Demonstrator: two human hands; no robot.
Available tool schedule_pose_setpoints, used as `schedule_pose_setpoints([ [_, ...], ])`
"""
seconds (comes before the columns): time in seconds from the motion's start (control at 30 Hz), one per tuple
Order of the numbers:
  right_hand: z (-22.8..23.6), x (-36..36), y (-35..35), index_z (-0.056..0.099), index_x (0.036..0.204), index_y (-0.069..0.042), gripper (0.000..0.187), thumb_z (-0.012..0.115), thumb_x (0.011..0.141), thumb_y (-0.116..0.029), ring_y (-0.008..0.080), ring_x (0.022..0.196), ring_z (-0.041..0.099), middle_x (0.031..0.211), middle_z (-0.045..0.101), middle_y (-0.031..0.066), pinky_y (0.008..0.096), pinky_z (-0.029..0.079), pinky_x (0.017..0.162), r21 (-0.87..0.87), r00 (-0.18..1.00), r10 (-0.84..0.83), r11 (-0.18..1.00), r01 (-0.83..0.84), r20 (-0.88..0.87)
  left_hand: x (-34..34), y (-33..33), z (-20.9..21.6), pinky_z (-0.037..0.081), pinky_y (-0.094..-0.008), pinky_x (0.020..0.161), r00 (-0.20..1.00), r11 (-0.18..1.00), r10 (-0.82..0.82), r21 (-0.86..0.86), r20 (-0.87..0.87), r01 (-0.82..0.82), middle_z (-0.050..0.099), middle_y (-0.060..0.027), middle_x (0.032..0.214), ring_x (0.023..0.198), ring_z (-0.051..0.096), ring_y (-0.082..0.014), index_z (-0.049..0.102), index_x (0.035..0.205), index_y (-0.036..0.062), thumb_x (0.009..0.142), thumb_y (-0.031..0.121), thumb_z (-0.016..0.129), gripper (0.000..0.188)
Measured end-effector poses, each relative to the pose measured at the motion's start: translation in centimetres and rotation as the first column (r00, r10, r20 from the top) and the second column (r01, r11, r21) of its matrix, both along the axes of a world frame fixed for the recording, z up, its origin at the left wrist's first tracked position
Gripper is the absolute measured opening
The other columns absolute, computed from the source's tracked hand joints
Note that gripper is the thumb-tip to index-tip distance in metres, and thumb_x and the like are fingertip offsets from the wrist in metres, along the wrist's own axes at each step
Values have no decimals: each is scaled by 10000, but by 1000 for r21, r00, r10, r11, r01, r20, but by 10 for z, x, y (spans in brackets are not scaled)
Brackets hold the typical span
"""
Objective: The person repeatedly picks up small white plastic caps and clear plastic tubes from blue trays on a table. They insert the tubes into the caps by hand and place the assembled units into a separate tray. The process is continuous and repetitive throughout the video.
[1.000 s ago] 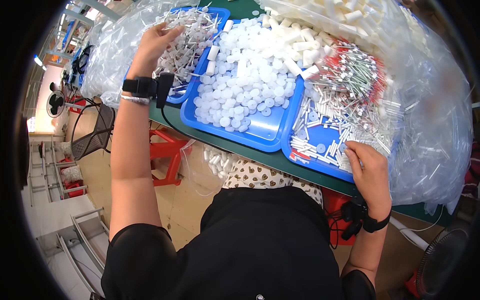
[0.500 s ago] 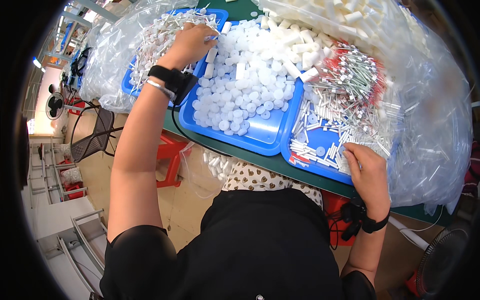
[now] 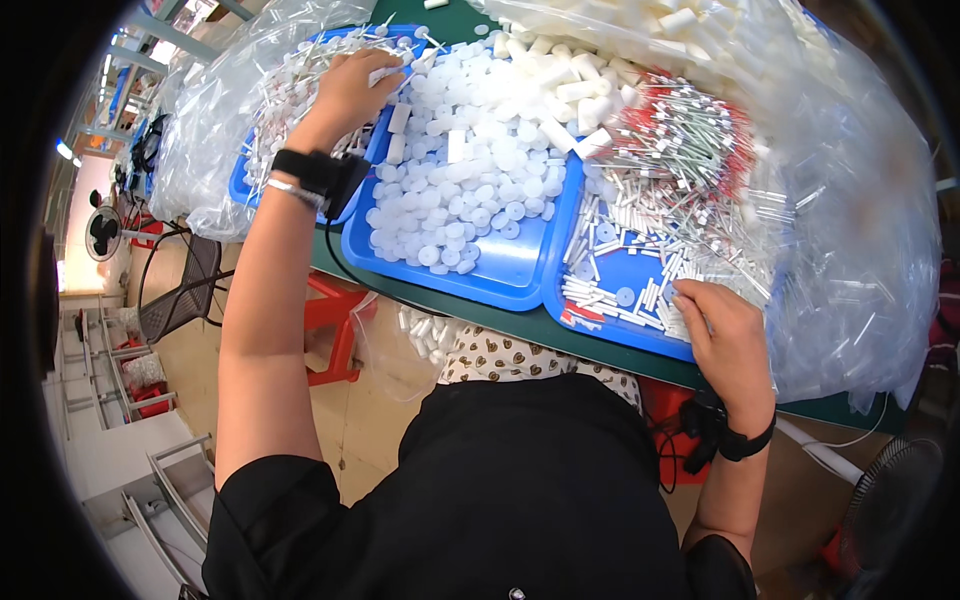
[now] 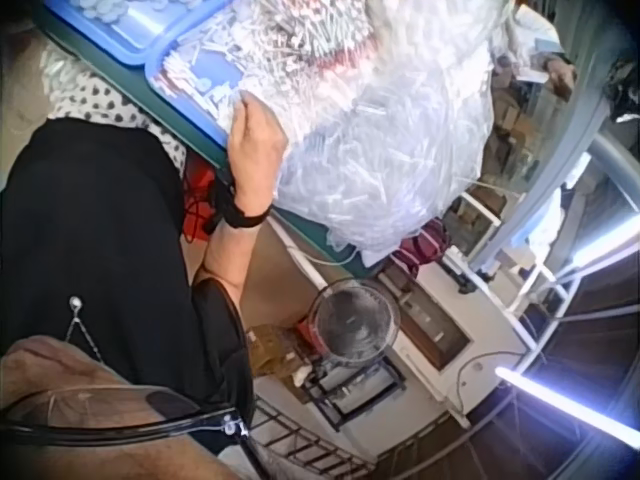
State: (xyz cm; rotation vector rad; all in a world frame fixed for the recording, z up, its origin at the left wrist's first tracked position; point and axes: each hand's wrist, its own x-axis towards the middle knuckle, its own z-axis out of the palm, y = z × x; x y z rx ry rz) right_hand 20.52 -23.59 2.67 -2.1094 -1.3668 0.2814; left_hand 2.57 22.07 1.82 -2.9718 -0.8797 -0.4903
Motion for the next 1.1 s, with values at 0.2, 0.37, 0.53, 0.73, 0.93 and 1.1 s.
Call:
schedule_pose_setpoints([
  [0.2, 3, -1, 0, 682, 976, 24, 125, 663, 872, -43, 331, 778, 673, 890, 697, 173, 368, 519, 692, 42, 1000, 14, 999, -15, 14, -5, -37, 12, 474, -396, 939, 982, 962, -164, -207, 91, 179, 686, -179, 1118, 1071, 631, -337, 698, 1086, 11, 892, 226, 676, 291],
  [0.37, 2, -3, -1, 681, 967, 24, 121, 664, 868, -43, 331, 776, 673, 884, 699, 171, 371, 521, 690, 51, 999, 33, 998, -35, 44, 7, -21, 19, 478, -444, 947, 995, 951, -95, -294, 7, 93, 688, -145, 1149, 1132, 595, -376, 725, 1076, 85, 855, 300, 694, 309],
  [0.53, 11, -5, 2, 684, 958, 21, 117, 669, 858, -39, 325, 765, 673, 870, 699, 169, 363, 521, 684, 30, 998, 41, 999, -42, 39, 47, 42, 34, 512, -412, 880, 999, 944, -43, -328, 19, 47, 690, -156, 1133, 1066, 643, -322, 699, 1121, 55, 875, 267, 679, 325],
  [0.73, 20, -5, 8, 689, 948, 17, 114, 679, 840, -19, 315, 734, 665, 839, 695, 157, 370, 511, 658, 67, 997, 55, 996, -58, 47, 122, 123, -6, 524, -377, 865, 988, 967, -84, -252, -129, 49, 708, -141, 1100, 1021, 676, -283, 697, 1137, 76, 874, 285, 689, 336],
  [0.93, 15, -2, 11, 683, 955, 3, 135, 685, 820, 4, 302, 702, 642, 806, 677, 140, 375, 490, 630, 3, 999, 12, 1000, -12, 36, 147, 73, -13, 266, -553, 1108, 849, 969, 230, 31, -475, -246, 619, -139, 1297, 1270, 517, -365, 678, 1188, 148, 876, 182, 528, 348],
  [1.1, 12, 2, 20, 669, 959, 5, 155, 690, 806, 20, 298, 673, 619, 791, 665, 142, 382, 473, 609, -11, 999, 8, 1000, -7, 35, 150, 86, -23, 238, -592, 1122, 767, 956, 241, 8, -595, -295, 647, -144, 1247, 1207, 568, -348, 679, 1187, 134, 840, 110, 573, 364],
])
